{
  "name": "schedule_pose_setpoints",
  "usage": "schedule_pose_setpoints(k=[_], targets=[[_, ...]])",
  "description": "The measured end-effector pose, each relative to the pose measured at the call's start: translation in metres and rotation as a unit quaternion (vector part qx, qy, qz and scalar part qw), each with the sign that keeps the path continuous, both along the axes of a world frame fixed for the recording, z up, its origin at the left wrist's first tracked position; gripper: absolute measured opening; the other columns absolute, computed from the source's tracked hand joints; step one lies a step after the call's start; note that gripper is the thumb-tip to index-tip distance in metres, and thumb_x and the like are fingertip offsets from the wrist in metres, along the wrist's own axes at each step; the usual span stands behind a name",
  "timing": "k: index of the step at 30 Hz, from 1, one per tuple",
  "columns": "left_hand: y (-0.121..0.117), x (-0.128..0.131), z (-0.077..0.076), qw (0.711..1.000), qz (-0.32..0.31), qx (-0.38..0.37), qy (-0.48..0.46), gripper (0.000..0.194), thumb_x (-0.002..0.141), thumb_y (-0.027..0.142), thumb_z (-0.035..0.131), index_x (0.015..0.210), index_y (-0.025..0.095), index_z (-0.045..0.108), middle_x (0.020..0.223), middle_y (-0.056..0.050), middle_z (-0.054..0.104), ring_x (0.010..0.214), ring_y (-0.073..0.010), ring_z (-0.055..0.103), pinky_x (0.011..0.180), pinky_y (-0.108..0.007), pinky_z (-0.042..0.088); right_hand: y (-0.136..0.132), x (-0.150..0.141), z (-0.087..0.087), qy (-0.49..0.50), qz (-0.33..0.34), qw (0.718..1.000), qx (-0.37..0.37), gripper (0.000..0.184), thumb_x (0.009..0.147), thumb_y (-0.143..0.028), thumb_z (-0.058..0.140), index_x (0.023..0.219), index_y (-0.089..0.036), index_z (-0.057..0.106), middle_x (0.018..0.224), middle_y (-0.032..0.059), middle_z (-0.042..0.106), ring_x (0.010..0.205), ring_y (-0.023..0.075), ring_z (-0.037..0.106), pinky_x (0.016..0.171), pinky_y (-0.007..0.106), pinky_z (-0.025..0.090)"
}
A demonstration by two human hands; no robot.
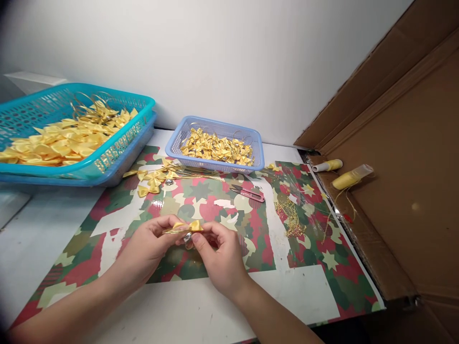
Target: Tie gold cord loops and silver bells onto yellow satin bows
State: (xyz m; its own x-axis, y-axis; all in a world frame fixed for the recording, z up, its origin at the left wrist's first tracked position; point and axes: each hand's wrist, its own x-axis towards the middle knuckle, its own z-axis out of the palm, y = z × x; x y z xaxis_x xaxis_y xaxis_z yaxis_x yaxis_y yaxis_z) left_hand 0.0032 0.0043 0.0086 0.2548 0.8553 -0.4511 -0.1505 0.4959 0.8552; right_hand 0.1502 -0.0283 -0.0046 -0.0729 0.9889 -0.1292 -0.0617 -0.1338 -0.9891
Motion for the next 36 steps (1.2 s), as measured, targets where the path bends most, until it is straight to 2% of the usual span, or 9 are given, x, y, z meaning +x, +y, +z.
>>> schedule_pose_setpoints(k=[5, 8, 11, 14, 19, 28, 36], targets=[[0.001, -0.001, -0.001, 1.000, -0.010, -0.007, -0.015, 0.023, 0.065, 0.028, 0.077, 0.059, 0.017, 0.058, 0.058, 0.003, 0.058, 0.059, -0.0108, 0.052, 0.058, -0.020, 0.041, 0.000, 0.003, 0.000, -0.021, 0.030, 0.999, 0.000, 0.022, 0.090, -0.039, 0.054, 0.084, -0.019, 0.060, 0.070, 0.0000, 0.060, 0.064, 0.0117, 0.055, 0.058, 0.023, 0.046], [0.002, 0.000, -0.002, 0.999, -0.013, -0.032, -0.040, 0.023, 0.065, 0.031, 0.076, 0.060, 0.016, 0.059, 0.060, 0.001, 0.059, 0.062, -0.0112, 0.051, 0.061, -0.021, 0.043, 0.000, 0.007, 0.003, -0.118, 0.064, 0.989, 0.065, 0.019, 0.095, -0.034, 0.044, 0.085, -0.020, 0.053, 0.070, -0.0012, 0.053, 0.059, 0.0106, 0.047, 0.054, 0.023, 0.039], [0.003, 0.001, -0.002, 0.995, -0.018, -0.056, -0.084, 0.023, 0.063, 0.028, 0.077, 0.059, 0.015, 0.059, 0.061, 0.002, 0.057, 0.061, -0.0099, 0.049, 0.061, -0.021, 0.044, 0.001, 0.010, 0.006, -0.258, 0.075, 0.947, 0.178, 0.016, 0.094, -0.021, 0.038, 0.080, -0.021, 0.045, 0.068, -0.0016, 0.048, 0.060, 0.0119, 0.043, 0.057, 0.024, 0.037], [0.004, 0.003, -0.001, 0.990, -0.007, -0.084, -0.111, 0.021, 0.060, 0.023, 0.078, 0.057, 0.015, 0.058, 0.061, 0.003, 0.054, 0.060, -0.0084, 0.048, 0.060, -0.019, 0.044, 0.002, 0.013, 0.007, -0.323, 0.082, 0.912, 0.240, 0.019, 0.092, -0.015, 0.035, 0.074, -0.022, 0.036, 0.068, -0.0015, 0.044, 0.063, 0.0133, 0.041, 0.059, 0.025, 0.036], [0.004, 0.004, 0.002, 0.985, 0.019, -0.127, -0.117, 0.021, 0.058, 0.019, 0.077, 0.059, 0.016, 0.056, 0.060, 0.004, 0.054, 0.054, -0.0066, 0.047, 0.055, -0.018, 0.044, 0.003, 0.016, 0.004, -0.323, 0.101, 0.902, 0.267, 0.021, 0.091, -0.014, 0.034, 0.072, -0.022, 0.031, 0.066, -0.0019, 0.040, 0.062, 0.0136, 0.039, 0.058, 0.026, 0.035], [0.003, 0.000, 0.000, 0.977, -0.029, -0.158, -0.139, 0.017, 0.061, 0.017, 0.071, 0.060, 0.015, 0.054, 0.056, 0.003, 0.052, 0.053, -0.0062, 0.046, 0.052, -0.016, 0.042, 0.007, 0.023, 0.005, -0.314, 0.148, 0.884, 0.312, 0.021, 0.089, -0.010, 0.034, 0.072, -0.022, 0.032, 0.065, -0.0009, 0.042, 0.064, 0.0148, 0.037, 0.059, 0.027, 0.035], [0.003, -0.001, 0.000, 0.956, -0.038, -0.224, -0.183, 0.010, 0.064, 0.013, 0.068, 0.062, 0.013, 0.058, 0.060, 0.001, 0.051, 0.055, -0.0062, 0.047, 0.052, -0.016, 0.043, 0.009, 0.025, 0.004, -0.287, 0.168, 0.899, 0.284, 0.021, 0.088, -0.011, 0.034, 0.071, -0.022, 0.031, 0.066, -0.0010, 0.040, 0.064, 0.0143, 0.037, 0.058, 0.027, 0.036]])
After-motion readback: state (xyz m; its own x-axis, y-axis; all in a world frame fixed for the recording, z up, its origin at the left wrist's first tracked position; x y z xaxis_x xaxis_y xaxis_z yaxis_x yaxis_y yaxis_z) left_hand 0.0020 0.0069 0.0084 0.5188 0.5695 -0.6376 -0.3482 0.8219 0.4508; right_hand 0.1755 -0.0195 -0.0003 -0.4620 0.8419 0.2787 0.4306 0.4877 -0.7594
